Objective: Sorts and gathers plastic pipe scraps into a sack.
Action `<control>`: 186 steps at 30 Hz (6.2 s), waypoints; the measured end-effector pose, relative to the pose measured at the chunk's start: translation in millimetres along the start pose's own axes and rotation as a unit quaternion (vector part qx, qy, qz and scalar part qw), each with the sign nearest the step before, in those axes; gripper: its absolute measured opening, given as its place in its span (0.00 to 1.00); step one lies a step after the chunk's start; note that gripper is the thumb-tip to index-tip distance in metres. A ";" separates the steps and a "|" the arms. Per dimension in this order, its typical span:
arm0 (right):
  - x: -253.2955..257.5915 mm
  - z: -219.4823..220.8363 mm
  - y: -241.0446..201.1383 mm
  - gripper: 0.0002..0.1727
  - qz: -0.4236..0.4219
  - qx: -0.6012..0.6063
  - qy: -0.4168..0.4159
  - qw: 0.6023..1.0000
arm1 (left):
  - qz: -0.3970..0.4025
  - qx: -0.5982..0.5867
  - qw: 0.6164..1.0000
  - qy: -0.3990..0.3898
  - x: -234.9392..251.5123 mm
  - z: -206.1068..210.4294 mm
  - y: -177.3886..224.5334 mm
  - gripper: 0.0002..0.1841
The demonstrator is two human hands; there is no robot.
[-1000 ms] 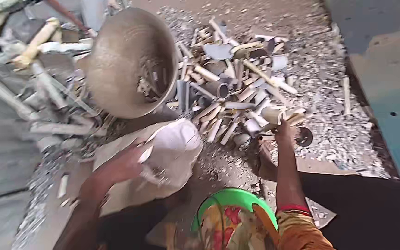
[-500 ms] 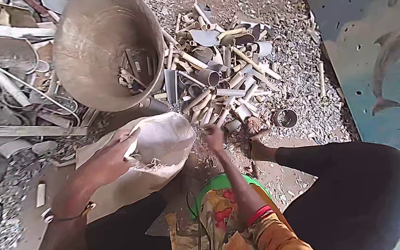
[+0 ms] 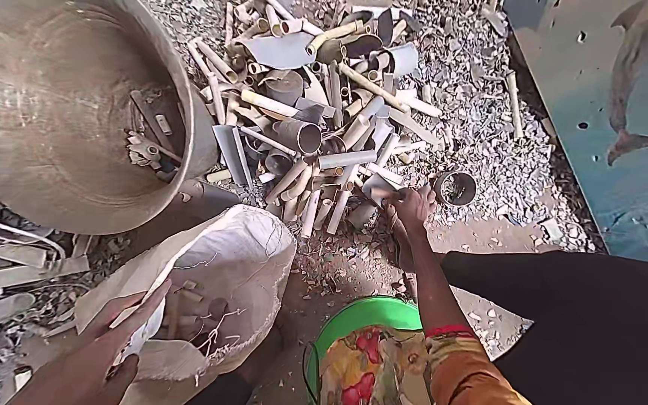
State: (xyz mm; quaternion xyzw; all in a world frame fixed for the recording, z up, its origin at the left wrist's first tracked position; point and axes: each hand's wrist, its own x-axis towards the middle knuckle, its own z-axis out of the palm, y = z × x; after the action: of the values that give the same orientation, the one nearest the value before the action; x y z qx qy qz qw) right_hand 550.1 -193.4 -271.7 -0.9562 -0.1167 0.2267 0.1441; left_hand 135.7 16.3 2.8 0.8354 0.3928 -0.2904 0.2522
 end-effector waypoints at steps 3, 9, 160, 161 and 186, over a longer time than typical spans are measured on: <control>33.2 14.2 -26.4 0.44 -0.063 0.028 -0.007 0.998 | 0.006 0.004 1.000 -0.010 8.6 -1.9 3.2 0.42; 77.1 37.2 -41.0 0.38 -0.071 -0.007 -0.077 0.994 | 0.003 0.004 0.999 -0.035 24.5 0.4 3.8 0.43; -85.6 135.6 -154.2 0.66 0.074 0.168 0.018 0.983 | -0.042 0.003 0.999 0.017 11.4 7.4 -6.9 0.46; -86.5 135.2 -157.1 0.64 0.087 0.169 0.019 0.982 | -0.043 0.009 0.999 0.009 12.4 7.2 -4.5 0.46; -140.0 58.0 -49.3 0.61 -0.068 0.241 0.039 0.967 | -0.010 -0.031 0.993 0.116 -8.6 6.0 -10.6 0.45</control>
State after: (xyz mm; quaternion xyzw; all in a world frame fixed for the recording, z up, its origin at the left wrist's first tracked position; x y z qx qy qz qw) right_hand 393.4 -175.0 -249.2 -0.8911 -0.1175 0.1999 0.3901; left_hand 121.0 14.0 2.5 0.8515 0.4360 -0.1819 0.2277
